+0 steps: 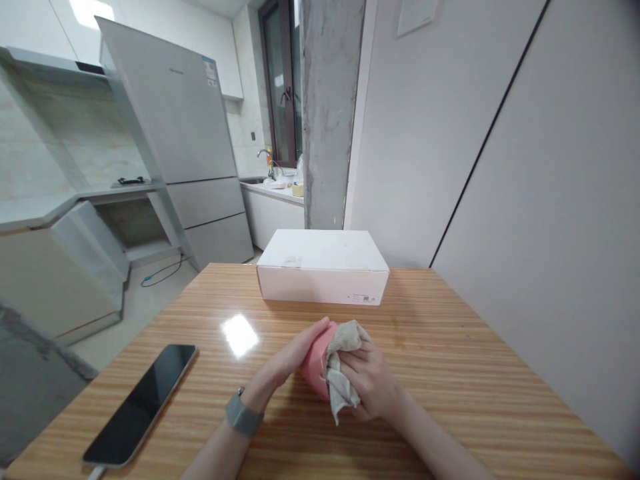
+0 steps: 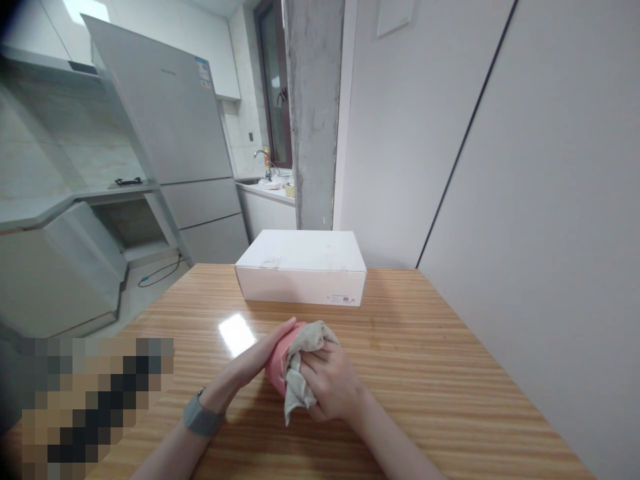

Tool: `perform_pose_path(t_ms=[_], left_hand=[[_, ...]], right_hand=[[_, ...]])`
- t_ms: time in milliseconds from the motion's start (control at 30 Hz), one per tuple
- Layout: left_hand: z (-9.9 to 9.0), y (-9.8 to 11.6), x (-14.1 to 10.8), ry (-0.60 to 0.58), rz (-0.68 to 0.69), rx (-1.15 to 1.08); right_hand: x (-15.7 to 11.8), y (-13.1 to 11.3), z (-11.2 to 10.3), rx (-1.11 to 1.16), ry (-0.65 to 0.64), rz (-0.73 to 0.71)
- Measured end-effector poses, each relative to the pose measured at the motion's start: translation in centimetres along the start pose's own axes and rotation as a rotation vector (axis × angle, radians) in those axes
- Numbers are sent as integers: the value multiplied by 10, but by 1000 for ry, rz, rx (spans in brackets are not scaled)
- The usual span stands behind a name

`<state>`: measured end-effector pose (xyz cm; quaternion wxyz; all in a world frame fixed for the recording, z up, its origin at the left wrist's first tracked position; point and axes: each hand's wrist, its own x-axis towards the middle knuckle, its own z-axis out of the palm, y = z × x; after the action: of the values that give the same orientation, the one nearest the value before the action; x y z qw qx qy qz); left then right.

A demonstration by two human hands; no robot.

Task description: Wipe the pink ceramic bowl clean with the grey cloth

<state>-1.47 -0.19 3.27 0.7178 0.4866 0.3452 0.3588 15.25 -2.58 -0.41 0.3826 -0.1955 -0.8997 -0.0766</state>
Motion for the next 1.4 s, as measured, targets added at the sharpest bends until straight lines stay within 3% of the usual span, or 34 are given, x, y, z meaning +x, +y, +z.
perform_pose_path(t_ms=[167, 300, 467, 600, 833, 1033, 1400], left_hand=[[-5, -10, 8, 69, 30, 56], [-4, -17, 12, 124, 127, 90], [2, -21, 11, -41, 111, -43], [5, -22, 11, -122, 138, -205], [0, -20, 15, -4, -19, -251], [-7, -15, 11, 89, -91, -86], [-5, -22, 16, 135, 122, 85]], right_hand=[[0, 3, -5, -22, 13, 25], [2, 7, -8, -14, 50, 67], [-5, 16, -12, -35, 87, 208], [-8, 18, -14, -71, 89, 200], [-2, 10, -8, -58, 33, 46], [0, 3, -2, -45, 58, -23], [-2, 11, -9, 0, 56, 82]])
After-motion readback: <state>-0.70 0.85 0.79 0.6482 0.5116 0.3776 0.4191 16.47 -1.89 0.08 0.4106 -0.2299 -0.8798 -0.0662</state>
